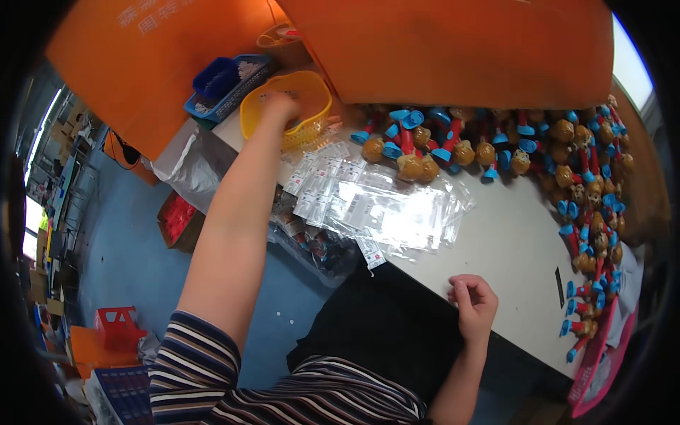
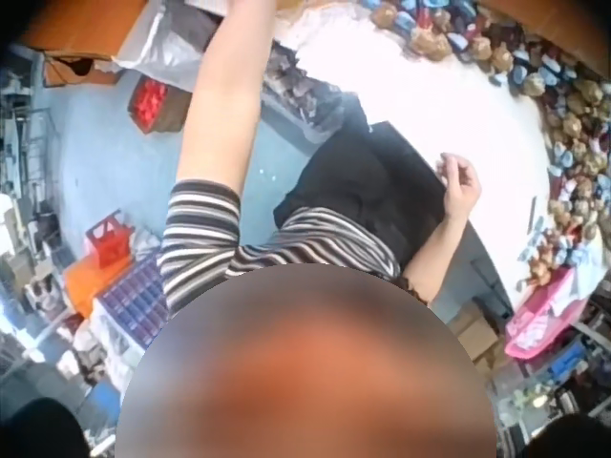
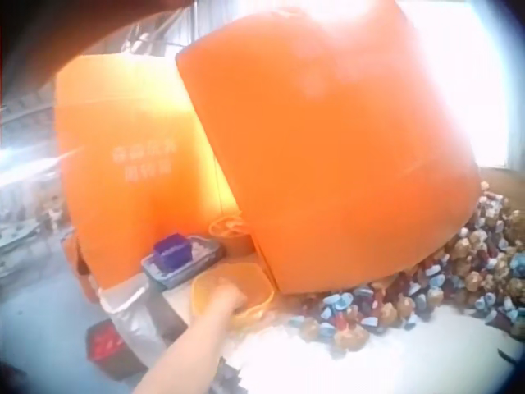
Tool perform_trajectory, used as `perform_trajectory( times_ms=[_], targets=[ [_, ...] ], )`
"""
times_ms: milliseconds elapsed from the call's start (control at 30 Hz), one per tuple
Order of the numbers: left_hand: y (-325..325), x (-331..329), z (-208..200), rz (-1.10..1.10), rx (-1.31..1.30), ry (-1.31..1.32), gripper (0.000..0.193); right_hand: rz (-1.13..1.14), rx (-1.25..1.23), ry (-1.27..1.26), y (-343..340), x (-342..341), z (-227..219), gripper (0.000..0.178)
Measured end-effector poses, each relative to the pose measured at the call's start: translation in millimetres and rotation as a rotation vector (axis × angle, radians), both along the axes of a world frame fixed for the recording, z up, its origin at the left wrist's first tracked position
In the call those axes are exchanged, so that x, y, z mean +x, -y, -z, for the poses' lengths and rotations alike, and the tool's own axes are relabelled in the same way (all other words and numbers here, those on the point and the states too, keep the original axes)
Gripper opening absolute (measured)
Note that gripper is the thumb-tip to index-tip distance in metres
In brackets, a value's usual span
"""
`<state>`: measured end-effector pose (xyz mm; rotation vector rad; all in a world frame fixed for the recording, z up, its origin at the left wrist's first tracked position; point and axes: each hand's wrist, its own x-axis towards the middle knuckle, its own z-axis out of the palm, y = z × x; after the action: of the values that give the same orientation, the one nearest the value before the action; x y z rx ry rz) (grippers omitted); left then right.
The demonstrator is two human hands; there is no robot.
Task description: Packaging toy dolls into clear plastic bags and sealing them with adhesive.
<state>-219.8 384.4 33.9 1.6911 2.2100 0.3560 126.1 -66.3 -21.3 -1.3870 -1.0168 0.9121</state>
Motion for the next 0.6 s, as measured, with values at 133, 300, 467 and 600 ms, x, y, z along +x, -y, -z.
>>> perform_trajectory(
  times_ms=[133,300,467,600],
  targets=[
    [40,15,-46,0.033,0.259,0.341,0.085,0.021,0.015,0.066,3,2,3,0.012],
    [91,-58,-82,0.034,0.858,0.831,0.063,0.029,-0.016,-0.017,0,-3,-8,0.009],
    [195,-122,-42,0.008,0.528,1.125,0.048,-0.045,0.302,0.406,-33,-46,-37,0.022],
    [228,-149,21,-0.009,0.499,1.164,0.047,-0.213,0.423,0.671,-69,-73,-49,0.034]
  ],
)
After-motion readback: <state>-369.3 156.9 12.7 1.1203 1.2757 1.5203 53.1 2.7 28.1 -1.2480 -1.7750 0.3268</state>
